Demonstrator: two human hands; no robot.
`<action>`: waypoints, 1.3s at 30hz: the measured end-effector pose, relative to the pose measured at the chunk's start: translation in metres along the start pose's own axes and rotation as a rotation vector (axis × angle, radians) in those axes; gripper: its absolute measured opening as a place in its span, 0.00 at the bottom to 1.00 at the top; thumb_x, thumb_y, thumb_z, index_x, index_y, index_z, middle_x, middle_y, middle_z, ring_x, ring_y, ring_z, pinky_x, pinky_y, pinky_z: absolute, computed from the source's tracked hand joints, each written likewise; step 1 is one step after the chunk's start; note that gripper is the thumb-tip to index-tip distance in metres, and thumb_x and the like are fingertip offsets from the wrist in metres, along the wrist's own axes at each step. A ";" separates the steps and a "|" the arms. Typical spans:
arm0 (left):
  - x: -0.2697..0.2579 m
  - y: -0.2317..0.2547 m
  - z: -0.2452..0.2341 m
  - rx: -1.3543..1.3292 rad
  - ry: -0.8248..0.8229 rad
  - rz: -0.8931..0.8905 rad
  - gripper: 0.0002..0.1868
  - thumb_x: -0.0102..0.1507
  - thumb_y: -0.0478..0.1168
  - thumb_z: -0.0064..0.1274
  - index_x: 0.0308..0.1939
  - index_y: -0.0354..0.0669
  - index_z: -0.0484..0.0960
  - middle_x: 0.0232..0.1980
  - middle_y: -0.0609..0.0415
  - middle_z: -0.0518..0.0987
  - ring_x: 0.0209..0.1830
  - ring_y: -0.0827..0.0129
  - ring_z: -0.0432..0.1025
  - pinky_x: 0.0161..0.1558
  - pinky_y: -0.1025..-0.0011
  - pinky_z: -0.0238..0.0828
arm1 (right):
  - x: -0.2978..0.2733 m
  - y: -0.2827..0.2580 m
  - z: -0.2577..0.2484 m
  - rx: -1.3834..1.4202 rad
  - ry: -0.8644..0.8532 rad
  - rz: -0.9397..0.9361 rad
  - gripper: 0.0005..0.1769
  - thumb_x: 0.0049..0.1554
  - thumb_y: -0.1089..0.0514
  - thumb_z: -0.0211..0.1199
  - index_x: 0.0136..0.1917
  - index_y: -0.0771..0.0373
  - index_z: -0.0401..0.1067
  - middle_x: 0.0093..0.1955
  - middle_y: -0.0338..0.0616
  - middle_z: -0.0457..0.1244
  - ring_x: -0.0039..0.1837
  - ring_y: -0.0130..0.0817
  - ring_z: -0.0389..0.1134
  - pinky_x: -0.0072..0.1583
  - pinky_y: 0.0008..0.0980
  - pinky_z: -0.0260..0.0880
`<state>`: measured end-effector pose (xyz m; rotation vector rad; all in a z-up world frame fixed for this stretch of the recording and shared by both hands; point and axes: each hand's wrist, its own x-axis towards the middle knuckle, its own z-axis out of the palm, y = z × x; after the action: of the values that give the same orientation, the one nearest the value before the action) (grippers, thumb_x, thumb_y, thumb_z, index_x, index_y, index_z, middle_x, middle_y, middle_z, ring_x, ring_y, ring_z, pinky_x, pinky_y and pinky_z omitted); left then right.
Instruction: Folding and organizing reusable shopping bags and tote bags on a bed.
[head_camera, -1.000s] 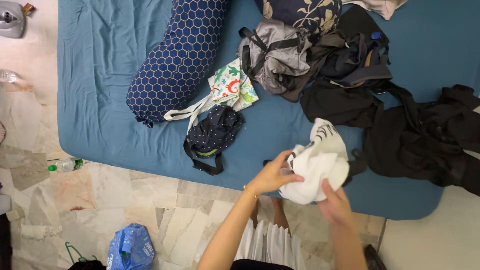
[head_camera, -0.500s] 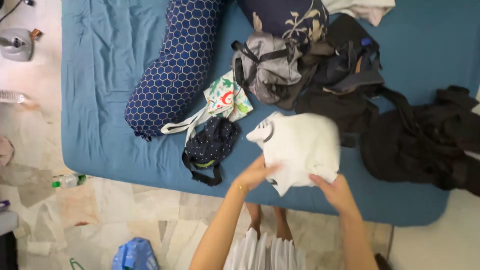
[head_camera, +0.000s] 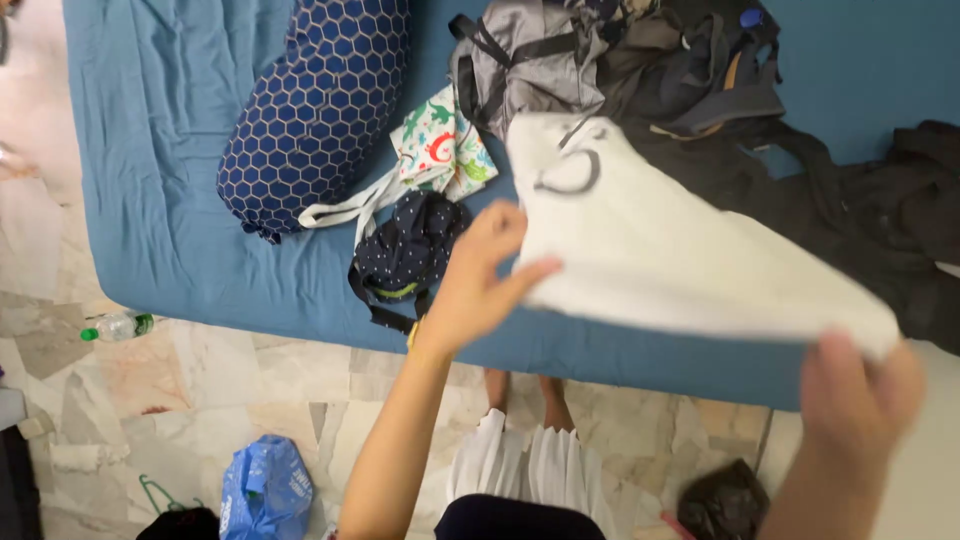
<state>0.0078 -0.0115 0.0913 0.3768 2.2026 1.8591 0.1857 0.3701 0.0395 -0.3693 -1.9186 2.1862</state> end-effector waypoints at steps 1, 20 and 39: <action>-0.015 0.002 -0.003 0.004 0.005 0.017 0.13 0.63 0.40 0.65 0.45 0.35 0.80 0.44 0.53 0.72 0.46 0.67 0.67 0.52 0.71 0.66 | -0.018 0.002 0.003 0.003 -0.004 -0.017 0.07 0.72 0.69 0.57 0.62 0.69 0.72 0.56 0.41 0.66 0.54 0.23 0.66 0.58 0.23 0.65; -0.064 -0.523 0.101 0.516 0.425 -0.383 0.41 0.65 0.59 0.57 0.65 0.25 0.66 0.64 0.27 0.70 0.63 0.38 0.67 0.62 0.54 0.65 | -0.106 0.524 -0.085 -0.975 0.819 0.130 0.42 0.60 0.46 0.72 0.68 0.83 0.57 0.61 0.71 0.62 0.60 0.64 0.66 0.60 0.51 0.66; -0.188 -0.525 0.020 -0.261 -0.078 -0.455 0.23 0.60 0.45 0.63 0.57 0.48 0.77 0.51 0.55 0.82 0.51 0.73 0.73 0.56 0.72 0.70 | -0.123 0.431 -0.025 0.193 0.159 -0.015 0.46 0.68 0.34 0.25 0.84 0.72 0.40 0.88 0.55 0.42 0.86 0.49 0.45 0.79 0.47 0.46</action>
<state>0.1680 -0.1413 -0.4269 -0.0945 1.7738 1.8004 0.3141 0.2980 -0.3850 -0.4768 -1.6086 2.2340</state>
